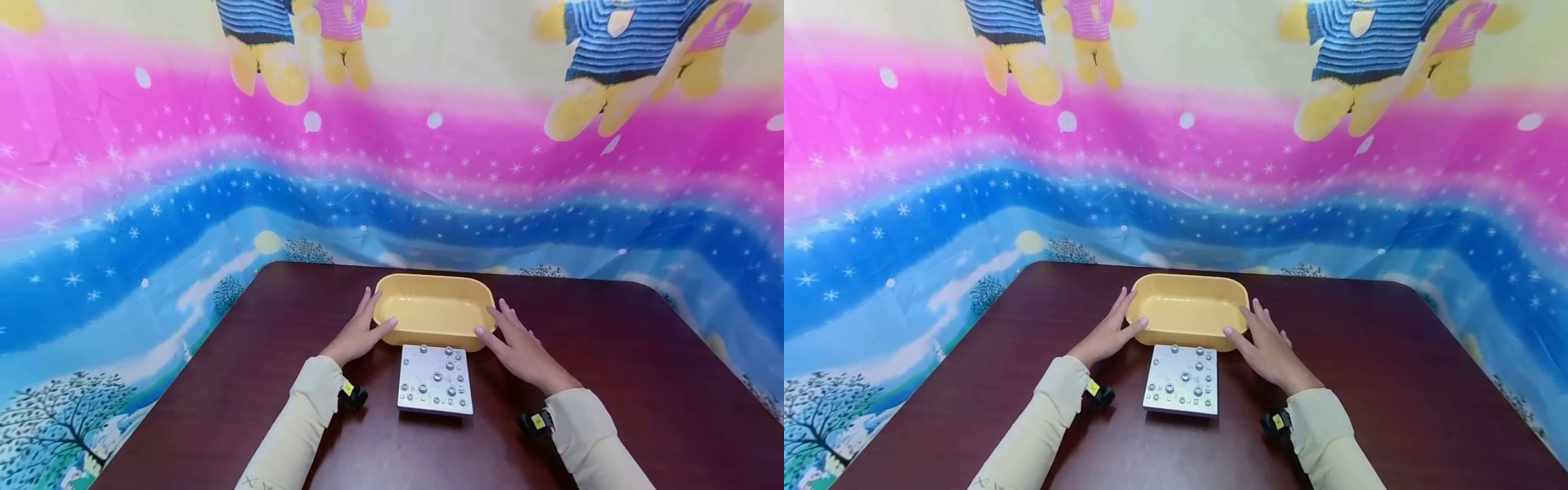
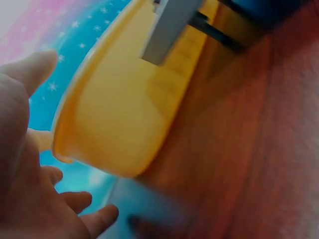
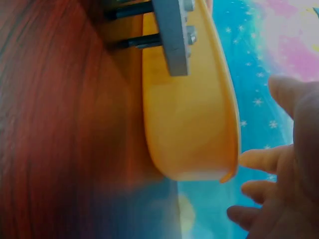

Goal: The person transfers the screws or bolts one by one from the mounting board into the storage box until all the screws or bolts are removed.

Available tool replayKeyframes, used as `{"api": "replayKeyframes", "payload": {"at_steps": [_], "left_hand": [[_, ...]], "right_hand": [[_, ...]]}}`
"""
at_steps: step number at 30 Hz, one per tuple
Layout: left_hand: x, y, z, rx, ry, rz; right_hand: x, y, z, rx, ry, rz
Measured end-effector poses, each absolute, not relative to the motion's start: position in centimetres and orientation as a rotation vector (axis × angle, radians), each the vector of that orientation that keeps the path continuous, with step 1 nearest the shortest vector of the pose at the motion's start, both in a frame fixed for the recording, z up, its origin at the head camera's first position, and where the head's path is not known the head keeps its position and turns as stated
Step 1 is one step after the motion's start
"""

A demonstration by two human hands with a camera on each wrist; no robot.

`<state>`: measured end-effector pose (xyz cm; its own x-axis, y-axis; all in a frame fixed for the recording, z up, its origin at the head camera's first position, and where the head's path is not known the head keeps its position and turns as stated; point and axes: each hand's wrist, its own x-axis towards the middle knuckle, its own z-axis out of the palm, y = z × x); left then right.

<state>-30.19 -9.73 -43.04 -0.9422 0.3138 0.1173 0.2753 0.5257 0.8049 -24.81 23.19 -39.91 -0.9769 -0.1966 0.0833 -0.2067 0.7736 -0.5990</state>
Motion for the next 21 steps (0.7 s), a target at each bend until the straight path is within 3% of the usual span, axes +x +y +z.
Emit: {"api": "replayKeyframes", "payload": {"at_steps": [21], "left_hand": [[-31.0,-9.5,-45.7,0.569,2.618,1.709]], "right_hand": [[-25.9,24.2,-41.1,0.409,-2.947,0.877]]}}
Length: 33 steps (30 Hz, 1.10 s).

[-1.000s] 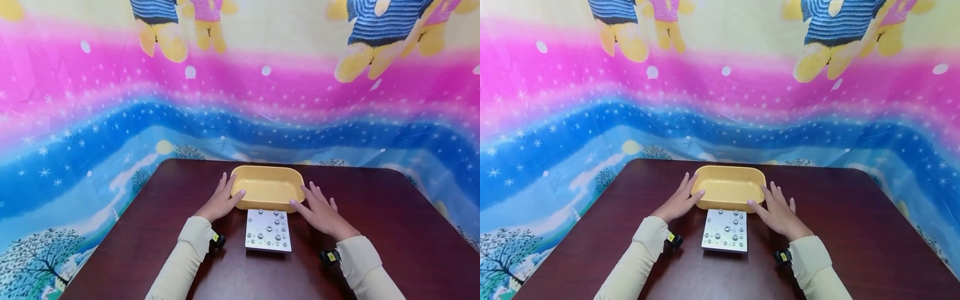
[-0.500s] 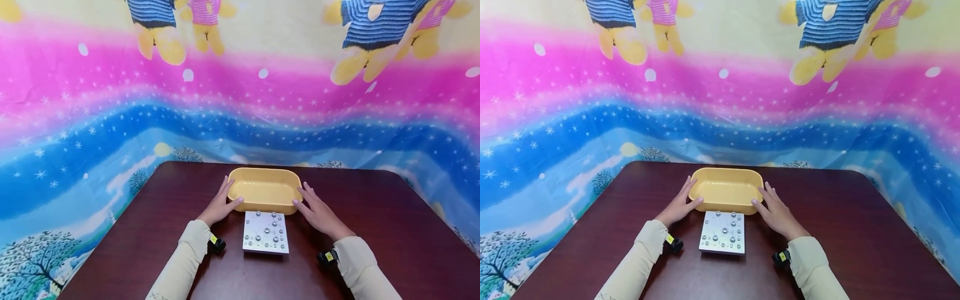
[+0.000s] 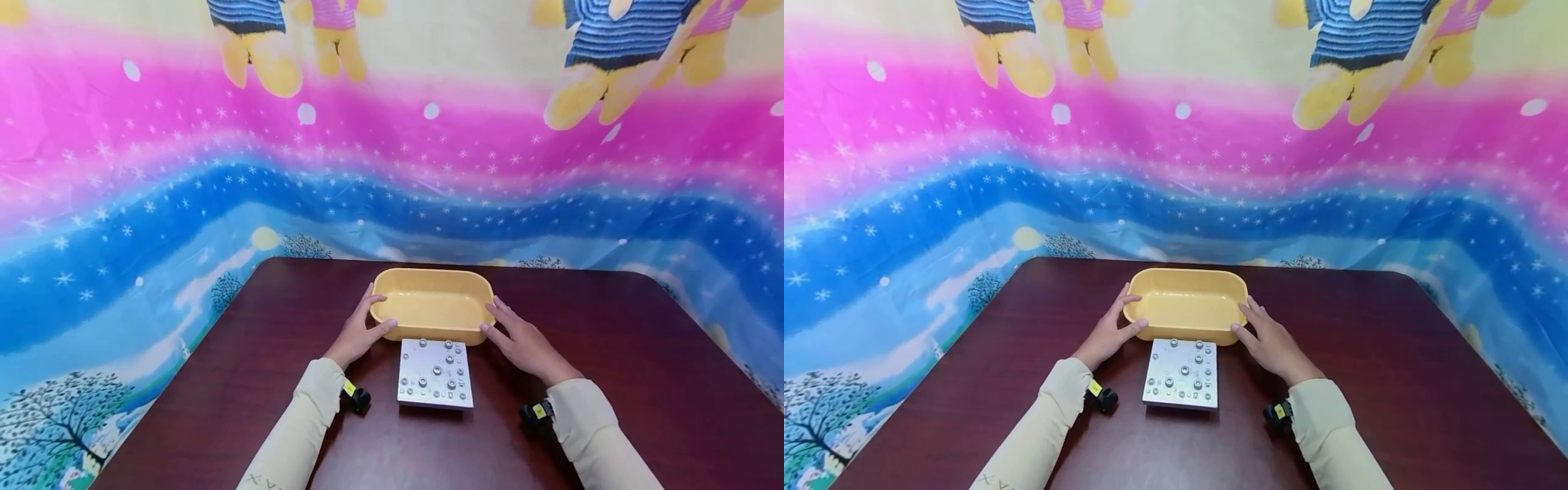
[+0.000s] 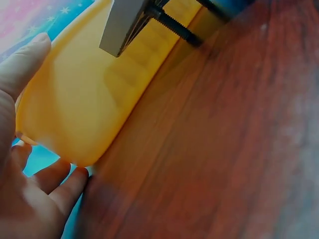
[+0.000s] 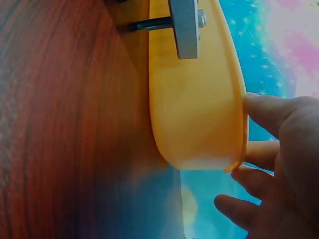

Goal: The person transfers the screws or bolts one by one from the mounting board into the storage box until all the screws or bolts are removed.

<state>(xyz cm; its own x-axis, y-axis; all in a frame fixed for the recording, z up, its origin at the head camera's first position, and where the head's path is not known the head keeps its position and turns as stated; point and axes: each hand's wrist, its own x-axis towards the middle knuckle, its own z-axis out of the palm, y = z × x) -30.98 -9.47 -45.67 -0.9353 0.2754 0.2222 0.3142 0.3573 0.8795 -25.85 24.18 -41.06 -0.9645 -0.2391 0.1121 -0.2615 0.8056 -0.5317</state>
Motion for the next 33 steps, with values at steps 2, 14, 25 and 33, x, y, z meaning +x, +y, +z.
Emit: {"api": "replayKeyframes", "payload": {"at_steps": [2,14,25,33], "left_hand": [[-30.9,-9.5,-45.7,-0.532,-2.526,-1.714],[-28.7,-10.0,-43.7,-0.543,-2.367,-1.974],[-30.2,-10.1,-46.8,-0.483,-2.281,-1.944],[-29.3,-9.6,-44.7,-0.542,-2.308,-1.965]], "right_hand": [[-25.9,24.2,-40.8,0.419,-2.948,0.848],[-25.3,23.3,-39.6,0.444,-2.984,0.723],[-25.1,23.0,-39.2,0.4,-3.01,0.642],[-24.9,23.4,-38.3,0.423,-3.014,0.692]]}}
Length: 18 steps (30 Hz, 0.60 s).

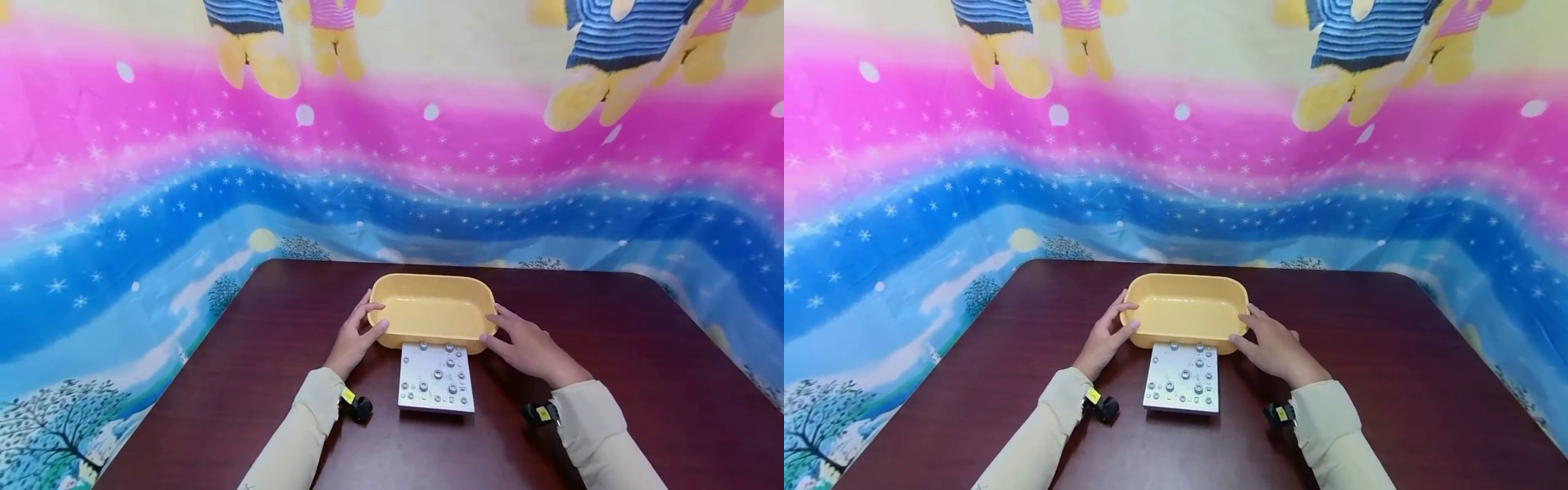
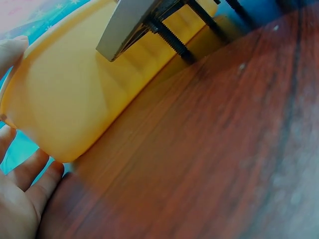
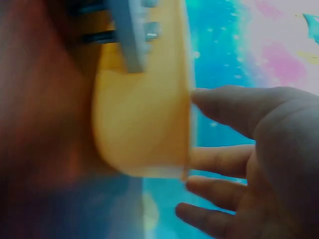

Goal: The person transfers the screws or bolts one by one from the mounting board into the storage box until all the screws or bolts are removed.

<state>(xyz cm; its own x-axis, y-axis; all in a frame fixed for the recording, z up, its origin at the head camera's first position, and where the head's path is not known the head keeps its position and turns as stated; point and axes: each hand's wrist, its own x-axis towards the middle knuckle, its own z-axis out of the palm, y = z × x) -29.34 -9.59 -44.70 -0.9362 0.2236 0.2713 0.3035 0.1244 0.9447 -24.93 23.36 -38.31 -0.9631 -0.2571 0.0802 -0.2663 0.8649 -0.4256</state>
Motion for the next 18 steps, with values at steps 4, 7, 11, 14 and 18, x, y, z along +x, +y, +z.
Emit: {"api": "replayKeyframes", "payload": {"at_steps": [4,7,11,14,18], "left_hand": [[-28.7,-9.4,-43.7,-0.552,-2.327,-1.958],[-28.5,-9.5,-43.6,-0.54,-2.334,-1.959],[-28.4,-9.6,-43.6,-0.544,-2.338,-1.966],[-28.5,-9.6,-43.7,-0.558,-2.321,-1.973],[-28.7,-9.7,-43.9,-0.544,-2.306,-1.993]], "right_hand": [[-25.2,22.7,-36.9,0.433,-2.984,0.737],[-25.2,21.4,-35.8,0.432,-2.965,0.744],[-24.7,19.7,-35.1,0.506,-2.984,0.752],[-24.3,18.8,-35.3,0.564,-3.025,0.751],[-24.0,18.1,-35.8,0.579,-3.079,0.712]]}}
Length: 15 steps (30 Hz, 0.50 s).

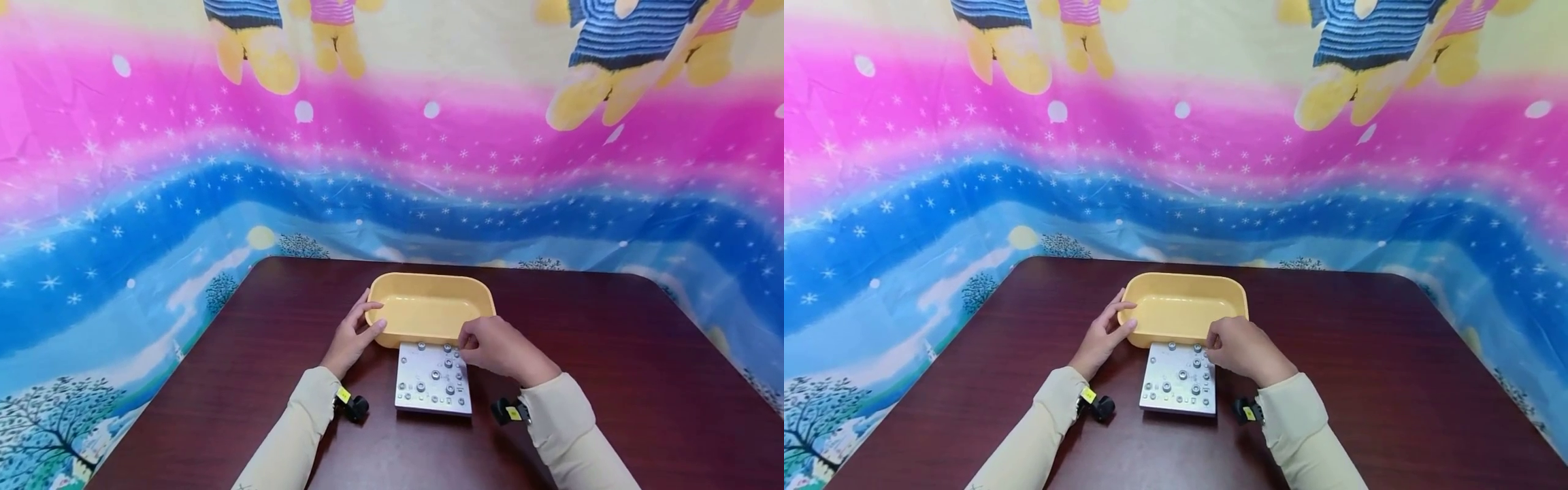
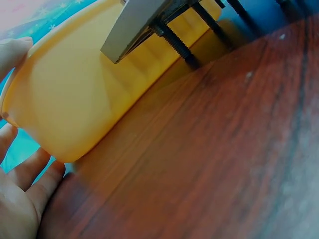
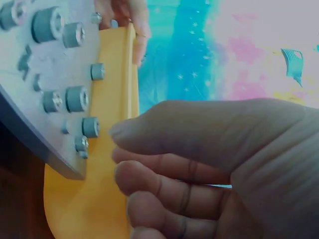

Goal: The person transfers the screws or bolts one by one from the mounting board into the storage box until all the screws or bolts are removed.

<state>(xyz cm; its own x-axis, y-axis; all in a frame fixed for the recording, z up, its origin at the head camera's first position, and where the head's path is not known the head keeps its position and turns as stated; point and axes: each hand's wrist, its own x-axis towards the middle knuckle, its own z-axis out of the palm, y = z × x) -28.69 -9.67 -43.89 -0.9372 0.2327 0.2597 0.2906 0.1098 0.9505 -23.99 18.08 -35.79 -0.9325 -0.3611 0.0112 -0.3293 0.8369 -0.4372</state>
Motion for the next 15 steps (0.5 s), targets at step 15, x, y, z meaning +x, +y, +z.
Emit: {"api": "replayKeyframes", "payload": {"at_steps": [15], "left_hand": [[-28.7,-9.8,-44.0,-0.533,-2.316,-1.992]], "right_hand": [[-22.9,15.2,-37.3,-0.467,3.258,-0.144]]}}
